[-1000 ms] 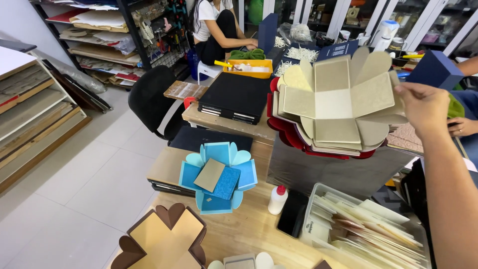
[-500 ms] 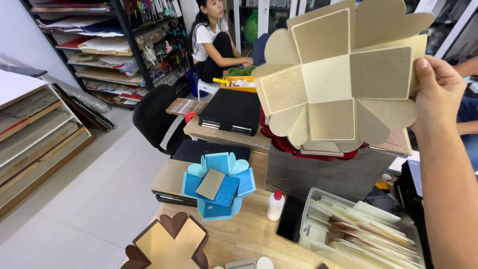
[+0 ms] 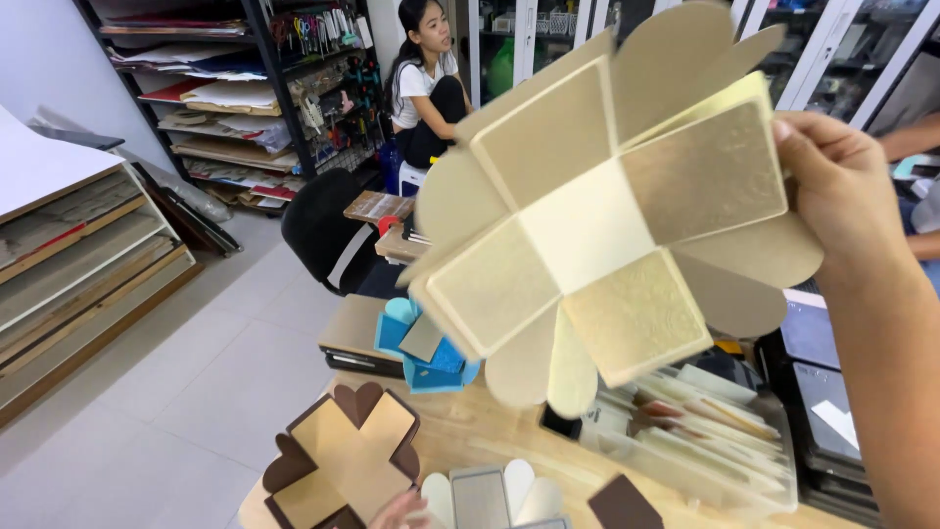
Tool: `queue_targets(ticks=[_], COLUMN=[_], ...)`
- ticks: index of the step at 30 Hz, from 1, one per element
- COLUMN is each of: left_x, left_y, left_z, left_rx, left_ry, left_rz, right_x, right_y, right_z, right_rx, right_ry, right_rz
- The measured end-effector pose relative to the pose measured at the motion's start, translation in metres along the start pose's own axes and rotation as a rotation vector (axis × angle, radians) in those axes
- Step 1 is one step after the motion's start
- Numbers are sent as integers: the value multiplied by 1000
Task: Gluing decorative paper onto a cardboard box structure and trimming the edges with scissors.
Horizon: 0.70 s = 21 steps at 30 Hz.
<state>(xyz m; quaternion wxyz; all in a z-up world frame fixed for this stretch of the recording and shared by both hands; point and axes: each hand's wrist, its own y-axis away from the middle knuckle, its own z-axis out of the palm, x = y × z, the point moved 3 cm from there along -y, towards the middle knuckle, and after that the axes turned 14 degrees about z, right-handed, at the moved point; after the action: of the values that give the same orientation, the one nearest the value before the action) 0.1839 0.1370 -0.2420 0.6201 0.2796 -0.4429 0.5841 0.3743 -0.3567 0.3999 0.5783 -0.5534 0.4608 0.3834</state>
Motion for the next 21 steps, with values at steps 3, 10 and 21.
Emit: queue_targets(ticks=[3, 10, 21], left_x=[128, 87, 153], left_y=[-28, 77, 154], left_z=[133, 181, 300], left_rx=[-35, 211, 1049], left_ry=[103, 462, -11], left_rz=[267, 781, -115], right_x=[-4, 54, 102], right_y=[33, 94, 144], right_z=[19, 72, 122], right_rx=[-132, -469, -689], right_ry=[58, 228, 398], right_rz=[127, 347, 447])
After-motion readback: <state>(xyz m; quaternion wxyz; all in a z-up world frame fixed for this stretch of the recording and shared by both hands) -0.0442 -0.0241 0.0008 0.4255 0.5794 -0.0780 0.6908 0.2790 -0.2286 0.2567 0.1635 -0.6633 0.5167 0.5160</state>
